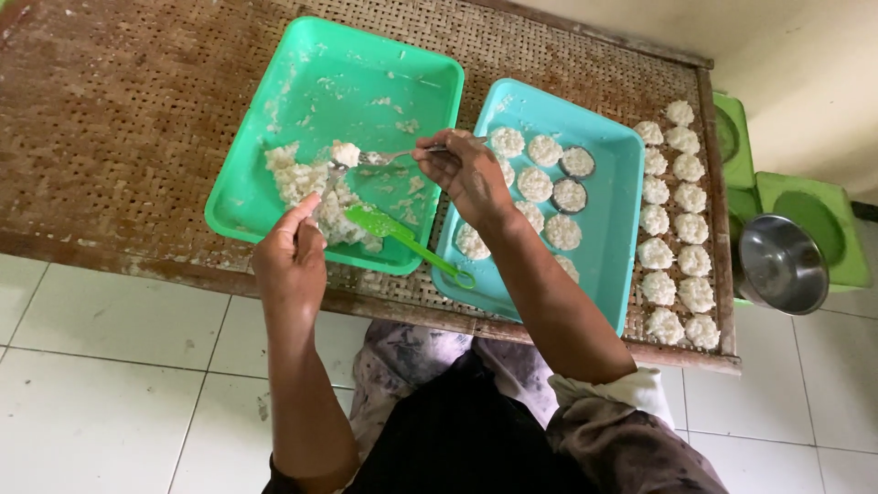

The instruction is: Shaping and transferring food patties from a tray to a drying rack using a fork, spatula, and circular mold.

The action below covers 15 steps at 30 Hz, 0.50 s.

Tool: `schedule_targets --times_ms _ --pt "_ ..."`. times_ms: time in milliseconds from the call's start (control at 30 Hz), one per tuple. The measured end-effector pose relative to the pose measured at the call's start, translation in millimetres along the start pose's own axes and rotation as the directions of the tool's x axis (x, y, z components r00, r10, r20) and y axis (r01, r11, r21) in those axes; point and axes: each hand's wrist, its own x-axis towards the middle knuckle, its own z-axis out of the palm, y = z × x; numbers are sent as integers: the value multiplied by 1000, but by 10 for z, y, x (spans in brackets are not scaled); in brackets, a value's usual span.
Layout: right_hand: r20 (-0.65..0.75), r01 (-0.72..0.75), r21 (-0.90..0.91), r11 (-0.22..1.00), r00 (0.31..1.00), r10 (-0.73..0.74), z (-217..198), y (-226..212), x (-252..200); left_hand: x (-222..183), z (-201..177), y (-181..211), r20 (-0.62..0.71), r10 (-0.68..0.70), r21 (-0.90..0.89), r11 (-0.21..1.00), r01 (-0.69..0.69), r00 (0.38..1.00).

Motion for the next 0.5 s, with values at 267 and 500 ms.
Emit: schedule_targets --times_ms 267,500 --pt "29 18 28 999 999 -19 -214 -244 -47 6 46 -112 -50 102 78 992 -98 993" --pt "-75 204 5 979 976 -203 -1272 -1149 -439 -13 62 -97 -20 98 140 986 -94 995"
